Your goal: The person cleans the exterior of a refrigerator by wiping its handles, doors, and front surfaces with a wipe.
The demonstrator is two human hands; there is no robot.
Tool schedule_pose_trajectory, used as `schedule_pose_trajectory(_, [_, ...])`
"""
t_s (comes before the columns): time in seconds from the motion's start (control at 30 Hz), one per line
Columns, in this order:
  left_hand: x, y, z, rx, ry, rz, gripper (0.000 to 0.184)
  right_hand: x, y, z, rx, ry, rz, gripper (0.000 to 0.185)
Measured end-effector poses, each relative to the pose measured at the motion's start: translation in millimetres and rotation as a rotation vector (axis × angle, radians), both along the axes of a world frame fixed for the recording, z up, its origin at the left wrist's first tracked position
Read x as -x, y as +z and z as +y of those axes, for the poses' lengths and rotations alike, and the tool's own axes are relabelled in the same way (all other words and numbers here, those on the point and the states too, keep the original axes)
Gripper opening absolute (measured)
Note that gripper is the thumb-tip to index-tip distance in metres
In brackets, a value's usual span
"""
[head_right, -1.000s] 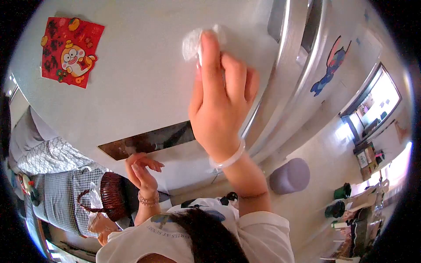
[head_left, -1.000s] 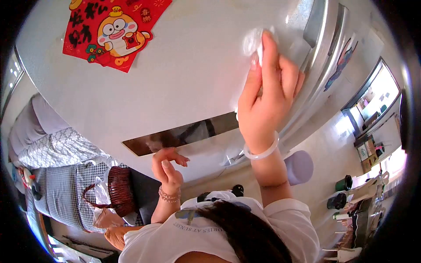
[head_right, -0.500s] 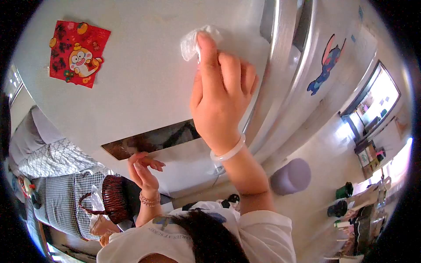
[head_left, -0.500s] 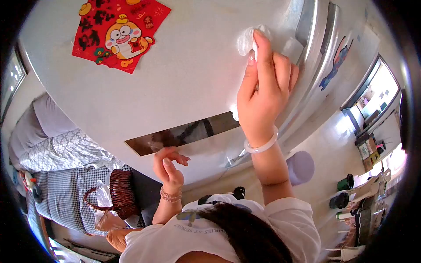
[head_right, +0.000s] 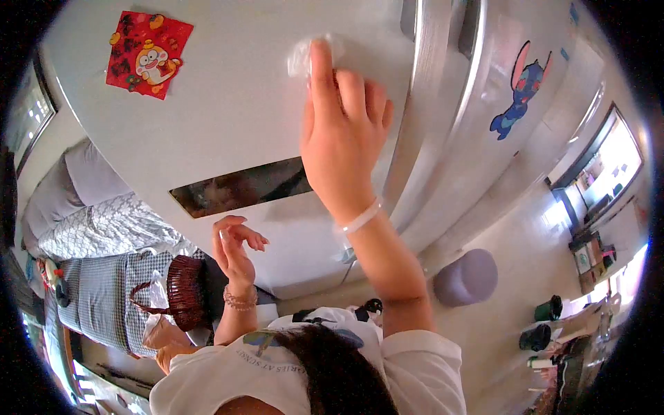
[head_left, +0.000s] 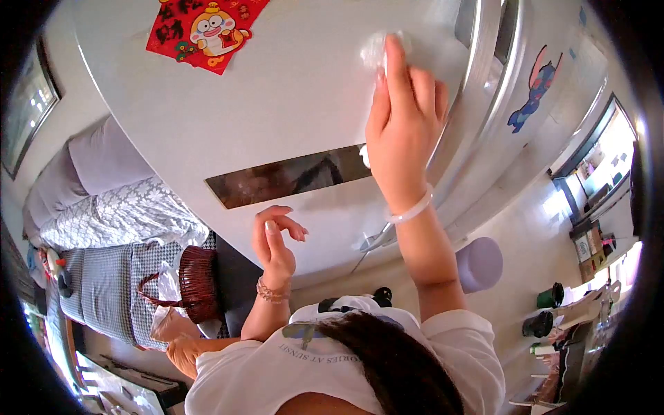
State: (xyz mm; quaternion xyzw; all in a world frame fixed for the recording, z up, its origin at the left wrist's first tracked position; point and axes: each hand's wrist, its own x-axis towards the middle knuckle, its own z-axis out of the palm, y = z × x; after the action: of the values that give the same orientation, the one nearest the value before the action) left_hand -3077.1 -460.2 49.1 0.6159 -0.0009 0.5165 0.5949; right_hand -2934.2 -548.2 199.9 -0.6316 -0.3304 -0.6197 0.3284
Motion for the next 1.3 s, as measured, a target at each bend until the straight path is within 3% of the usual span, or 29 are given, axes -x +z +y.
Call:
schedule_pose_trajectory(0.23, [13, -9, -6, 0.016, 0.025, 0.046, 0.037, -7, -7, -2, 0.040, -0.053, -0.115, 0.043])
schedule_pose_trajectory(0.53, [21, -2, -15, 0.028, -0.021, -0.002, 0.036, -1, 12, -8, 0.115, -0.149, -0.091, 0.042])
schedule_pose_trajectory(0.97, [22, 1, -19, 0.009, -0.026, 0.014, 0.040, 0, -1, -16, 0.179, -0.114, -0.084, 0.043])
schedule_pose_trajectory(1.17, [26, 1, -25, 0.048, -0.062, 0.025, 0.039, 12, 19, -16, 0.205, -0.106, -0.015, 0.043])
schedule_pose_trajectory(1.3, [29, -10, -17, 0.037, -0.004, 0.006, 0.035, 22, -17, -28, 0.306, -0.007, 0.045, 0.045])
